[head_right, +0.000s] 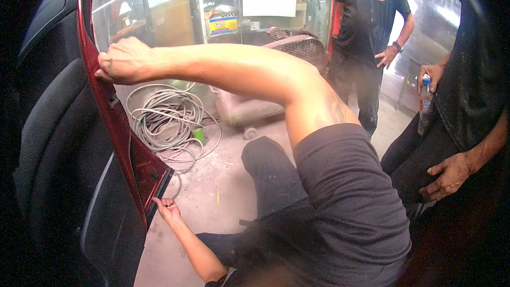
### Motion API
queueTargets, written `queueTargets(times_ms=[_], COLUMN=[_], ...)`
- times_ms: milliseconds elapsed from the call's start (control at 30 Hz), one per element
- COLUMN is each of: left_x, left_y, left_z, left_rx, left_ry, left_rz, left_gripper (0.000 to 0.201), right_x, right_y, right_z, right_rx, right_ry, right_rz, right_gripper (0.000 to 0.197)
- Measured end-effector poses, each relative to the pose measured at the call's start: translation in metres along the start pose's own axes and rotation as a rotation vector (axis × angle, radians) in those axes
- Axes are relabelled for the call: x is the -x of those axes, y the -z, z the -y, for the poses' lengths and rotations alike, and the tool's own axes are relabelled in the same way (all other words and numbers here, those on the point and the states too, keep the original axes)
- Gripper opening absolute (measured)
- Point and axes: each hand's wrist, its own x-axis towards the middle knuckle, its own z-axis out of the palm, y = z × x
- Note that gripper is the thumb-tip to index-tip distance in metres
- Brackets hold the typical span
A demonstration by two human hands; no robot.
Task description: The person installs plastic clips into the door frame of a red car, then moves to the trunk to install a rubber seal and additional clips. The person uses their hands to press the parts into place.
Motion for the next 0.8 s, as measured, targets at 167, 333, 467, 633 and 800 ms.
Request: queueTargets(times_ms=[167,333,467,633,800], left_x=[0.009,0.007,-0.005,0.001,0.006], left_y=[-0.008,-0.011,0.000,0.007,-0.006], left_z=[-0.006,0.001,0.009,-0.006,0.002], left_rx=[0.014,-0.002,0.005,0.014,-0.038], left_ry=[0.005,0.005,0.013,-0.014,0.012], left_rz=[-0.050,-0.023,0.056,-0.021,-0.076], left_gripper=[0.043,0.043,0.039,0.044,0.043], right_x=[-0.007,-0.002,0.000,-0.009,-0.004], right_y=[-0.007,-0.021,0.009,-0.004,-0.016], right_z=[-0.007,-0.001,-0.003,0.000,-0.002], right_rx=[0.039,-0.327,0.089,0.085,-0.250], right_ry=[0.167,-0.183,0.088,0.181,-0.158], right_rz=[0.014,-0.064,-0.030,0.010,-0.050], right_gripper=[0.042,0.047,0.041,0.035,0.044])
